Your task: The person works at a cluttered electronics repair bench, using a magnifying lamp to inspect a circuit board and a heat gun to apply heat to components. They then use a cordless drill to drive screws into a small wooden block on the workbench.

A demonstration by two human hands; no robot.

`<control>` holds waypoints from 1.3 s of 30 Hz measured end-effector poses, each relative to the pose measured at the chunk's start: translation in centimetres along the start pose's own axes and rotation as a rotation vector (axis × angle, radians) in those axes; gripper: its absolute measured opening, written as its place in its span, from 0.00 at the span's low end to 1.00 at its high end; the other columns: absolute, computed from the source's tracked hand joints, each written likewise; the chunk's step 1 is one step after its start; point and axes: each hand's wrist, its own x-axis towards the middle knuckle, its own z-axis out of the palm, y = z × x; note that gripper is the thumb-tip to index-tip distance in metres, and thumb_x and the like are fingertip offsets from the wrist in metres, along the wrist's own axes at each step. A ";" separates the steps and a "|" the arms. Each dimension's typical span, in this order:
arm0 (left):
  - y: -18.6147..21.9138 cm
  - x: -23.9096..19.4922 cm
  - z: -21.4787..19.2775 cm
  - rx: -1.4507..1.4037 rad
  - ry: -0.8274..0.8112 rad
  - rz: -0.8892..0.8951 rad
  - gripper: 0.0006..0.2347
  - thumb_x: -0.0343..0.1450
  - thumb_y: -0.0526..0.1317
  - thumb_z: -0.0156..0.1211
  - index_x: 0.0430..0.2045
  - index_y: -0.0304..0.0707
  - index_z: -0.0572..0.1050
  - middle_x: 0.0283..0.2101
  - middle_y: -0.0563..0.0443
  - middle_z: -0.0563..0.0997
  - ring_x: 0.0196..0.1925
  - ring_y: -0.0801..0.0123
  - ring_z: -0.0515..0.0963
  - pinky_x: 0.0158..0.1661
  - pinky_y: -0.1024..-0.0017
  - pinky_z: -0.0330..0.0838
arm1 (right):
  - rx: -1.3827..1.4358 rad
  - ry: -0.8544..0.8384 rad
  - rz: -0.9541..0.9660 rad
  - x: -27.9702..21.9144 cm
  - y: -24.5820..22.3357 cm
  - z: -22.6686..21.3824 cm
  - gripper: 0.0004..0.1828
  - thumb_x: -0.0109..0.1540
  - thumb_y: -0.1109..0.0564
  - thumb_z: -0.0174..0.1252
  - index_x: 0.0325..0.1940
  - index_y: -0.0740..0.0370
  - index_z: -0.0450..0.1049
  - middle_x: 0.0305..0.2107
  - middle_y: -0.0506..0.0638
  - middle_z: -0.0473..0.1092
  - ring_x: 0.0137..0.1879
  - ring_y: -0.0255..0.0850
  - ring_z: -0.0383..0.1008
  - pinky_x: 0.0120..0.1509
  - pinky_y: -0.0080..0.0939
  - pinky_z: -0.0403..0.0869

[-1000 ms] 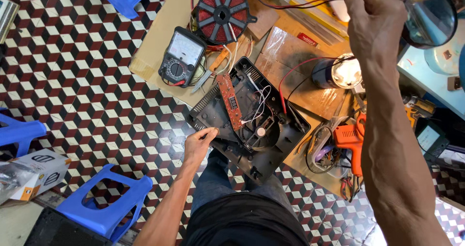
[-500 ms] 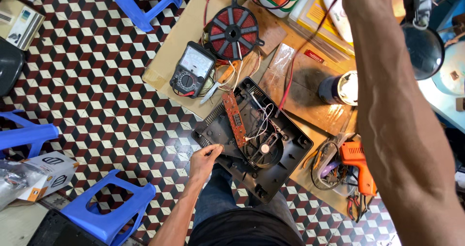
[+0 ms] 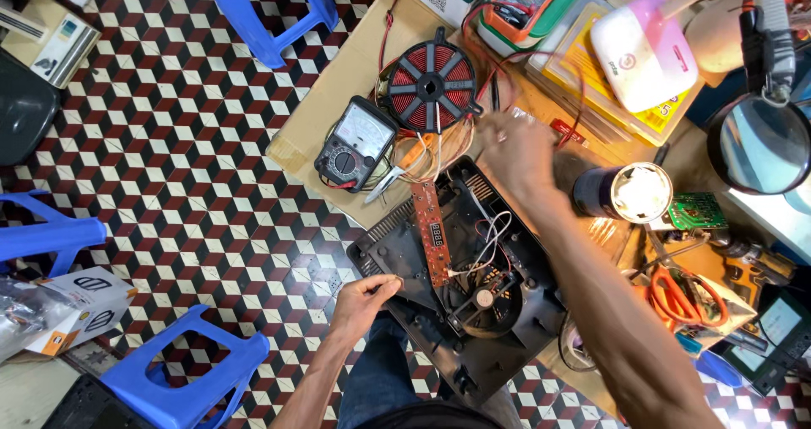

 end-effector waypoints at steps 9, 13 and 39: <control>-0.9 0.9 -0.3 -0.005 0.011 0.007 0.11 0.69 0.41 0.67 0.39 0.35 0.86 0.36 0.54 0.87 0.35 0.80 0.80 0.37 0.80 0.74 | -0.029 -0.522 0.154 4.6 3.2 12.8 0.25 0.67 0.37 0.53 0.54 0.58 0.78 0.46 0.64 0.77 0.53 0.57 0.78 0.58 0.54 0.74; -1.5 1.4 -0.5 0.000 0.009 0.009 0.10 0.69 0.40 0.67 0.40 0.35 0.86 0.37 0.54 0.88 0.37 0.80 0.81 0.39 0.81 0.75 | 0.007 -0.630 0.272 6.1 5.4 16.5 0.26 0.65 0.39 0.57 0.53 0.64 0.77 0.46 0.59 0.78 0.52 0.46 0.79 0.57 0.47 0.74; -1.3 3.2 -1.6 -0.020 0.045 0.039 0.11 0.70 0.40 0.66 0.39 0.32 0.85 0.38 0.51 0.89 0.40 0.77 0.84 0.42 0.80 0.77 | 0.787 -0.245 0.295 1.5 -1.0 6.5 0.14 0.63 0.53 0.60 0.39 0.67 0.83 0.45 0.53 0.80 0.56 0.40 0.76 0.66 0.42 0.69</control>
